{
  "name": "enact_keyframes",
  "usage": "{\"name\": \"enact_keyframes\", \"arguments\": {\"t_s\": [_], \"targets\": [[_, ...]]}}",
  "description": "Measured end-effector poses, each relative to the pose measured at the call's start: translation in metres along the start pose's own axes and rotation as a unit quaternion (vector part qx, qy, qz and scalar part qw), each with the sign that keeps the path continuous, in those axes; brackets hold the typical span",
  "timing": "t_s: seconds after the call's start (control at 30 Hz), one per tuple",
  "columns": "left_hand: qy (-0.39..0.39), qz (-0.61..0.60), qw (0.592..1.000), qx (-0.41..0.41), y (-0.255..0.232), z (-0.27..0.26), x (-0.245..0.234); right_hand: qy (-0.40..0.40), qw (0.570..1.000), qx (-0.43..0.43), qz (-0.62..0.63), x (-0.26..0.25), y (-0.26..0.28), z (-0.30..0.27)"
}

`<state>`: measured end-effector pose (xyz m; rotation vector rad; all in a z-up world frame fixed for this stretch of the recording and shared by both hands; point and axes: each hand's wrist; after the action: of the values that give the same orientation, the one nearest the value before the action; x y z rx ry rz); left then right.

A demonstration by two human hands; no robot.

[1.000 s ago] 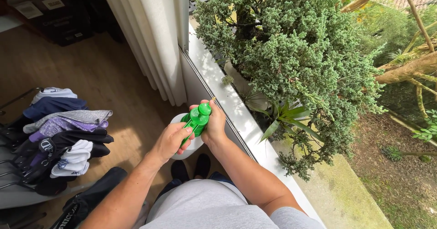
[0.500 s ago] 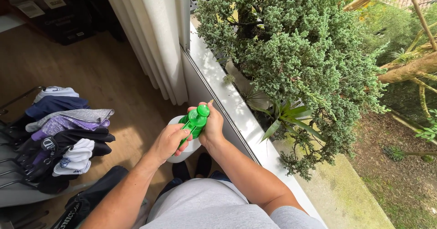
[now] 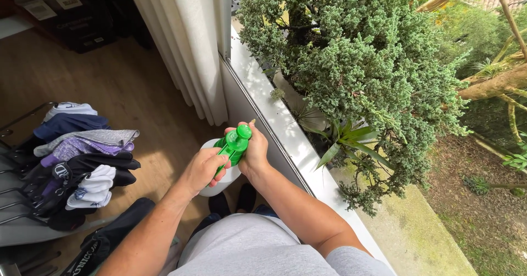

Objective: The person assembles a green and white garden sprayer by attaching the pump head to the bottle, tightening the cap, and testing the spray mechanism. The person repeatedly pumps the handle and adjusts the nozzle while standing on a balcony.

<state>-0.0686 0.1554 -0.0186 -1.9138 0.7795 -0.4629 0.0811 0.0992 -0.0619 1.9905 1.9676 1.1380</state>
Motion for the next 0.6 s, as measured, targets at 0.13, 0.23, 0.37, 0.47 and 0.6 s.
{"name": "enact_keyframes", "arguments": {"t_s": [0.13, 0.23, 0.37, 0.47, 0.6], "targets": [[-0.003, 0.009, 1.0, 0.001, 0.001, -0.001, -0.002, -0.003, 1.0, 0.009, -0.003, 0.002, -0.004, -0.003], [-0.006, 0.011, 1.0, -0.013, 0.007, 0.002, -0.003, -0.007, 1.0, 0.019, -0.009, 0.001, -0.005, -0.002], [-0.009, 0.015, 1.0, -0.013, -0.003, -0.005, -0.002, -0.003, 1.0, 0.022, -0.018, 0.001, -0.005, -0.002], [-0.01, 0.014, 1.0, -0.011, -0.005, -0.005, -0.003, 0.0, 1.0, 0.023, -0.02, 0.002, -0.006, -0.001], [-0.011, 0.028, 0.999, -0.023, 0.003, 0.001, -0.003, -0.004, 1.0, 0.026, -0.017, 0.001, -0.006, 0.0]]}}
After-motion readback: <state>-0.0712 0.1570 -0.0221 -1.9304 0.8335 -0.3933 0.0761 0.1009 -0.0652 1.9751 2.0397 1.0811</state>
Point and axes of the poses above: each hand's wrist, its own z-axis towards the middle knuckle, its own x-axis out of the palm, y = z × x, and after that the axes turned 10 degrees about -y, right-handed
